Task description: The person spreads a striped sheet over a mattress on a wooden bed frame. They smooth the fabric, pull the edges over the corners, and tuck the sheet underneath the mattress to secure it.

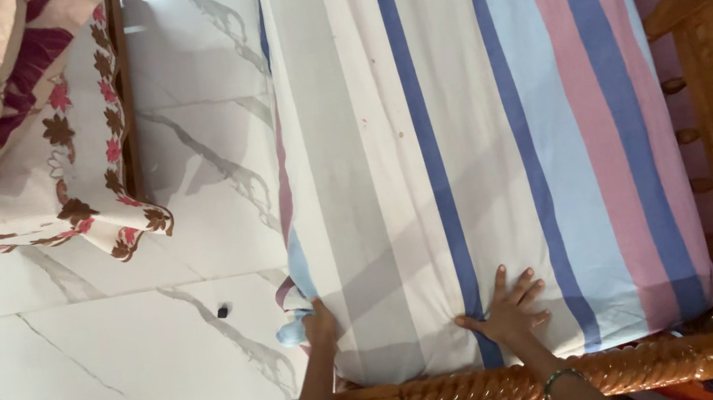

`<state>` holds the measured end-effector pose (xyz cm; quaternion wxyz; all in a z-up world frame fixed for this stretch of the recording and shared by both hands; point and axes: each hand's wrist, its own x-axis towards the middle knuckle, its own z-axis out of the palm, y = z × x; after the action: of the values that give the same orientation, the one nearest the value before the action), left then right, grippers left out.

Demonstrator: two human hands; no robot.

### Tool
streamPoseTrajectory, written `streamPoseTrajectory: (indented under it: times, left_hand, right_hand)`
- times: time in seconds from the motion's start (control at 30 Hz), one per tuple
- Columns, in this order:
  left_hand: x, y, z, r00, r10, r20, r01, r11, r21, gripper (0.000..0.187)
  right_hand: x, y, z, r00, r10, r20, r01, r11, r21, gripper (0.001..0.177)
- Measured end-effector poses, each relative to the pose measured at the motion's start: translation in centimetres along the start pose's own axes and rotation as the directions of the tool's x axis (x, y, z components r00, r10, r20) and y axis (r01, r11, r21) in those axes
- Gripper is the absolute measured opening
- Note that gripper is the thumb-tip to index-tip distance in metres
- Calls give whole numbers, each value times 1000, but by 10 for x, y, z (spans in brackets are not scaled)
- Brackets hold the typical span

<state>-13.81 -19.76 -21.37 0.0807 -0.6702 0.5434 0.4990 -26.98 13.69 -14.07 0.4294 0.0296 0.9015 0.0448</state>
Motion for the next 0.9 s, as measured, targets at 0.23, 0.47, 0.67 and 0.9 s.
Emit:
streamPoseTrajectory:
  times: [0.23,0.47,0.67,0.9]
  left_hand:
    - [-58,3,0,867,498,-4,-478,833,279,79]
    - [-147,23,-3,500,846,188,-829,404,385,68]
    - [-241,34,-66,251,888,386,-960,179,214,48]
    - [-241,44,-149,128,880,458,-982,48,183,38]
  right_hand:
    - [-18,8,-35,988,-120,-93,134,976,173,134]
    - [-112,-18,-25,816,-131,-563,410,818,404,84]
    - [-204,-35,-8,789,10,-614,406,742,534,66]
    - [-271,-56,-10,877,145,-458,343,477,809,54]
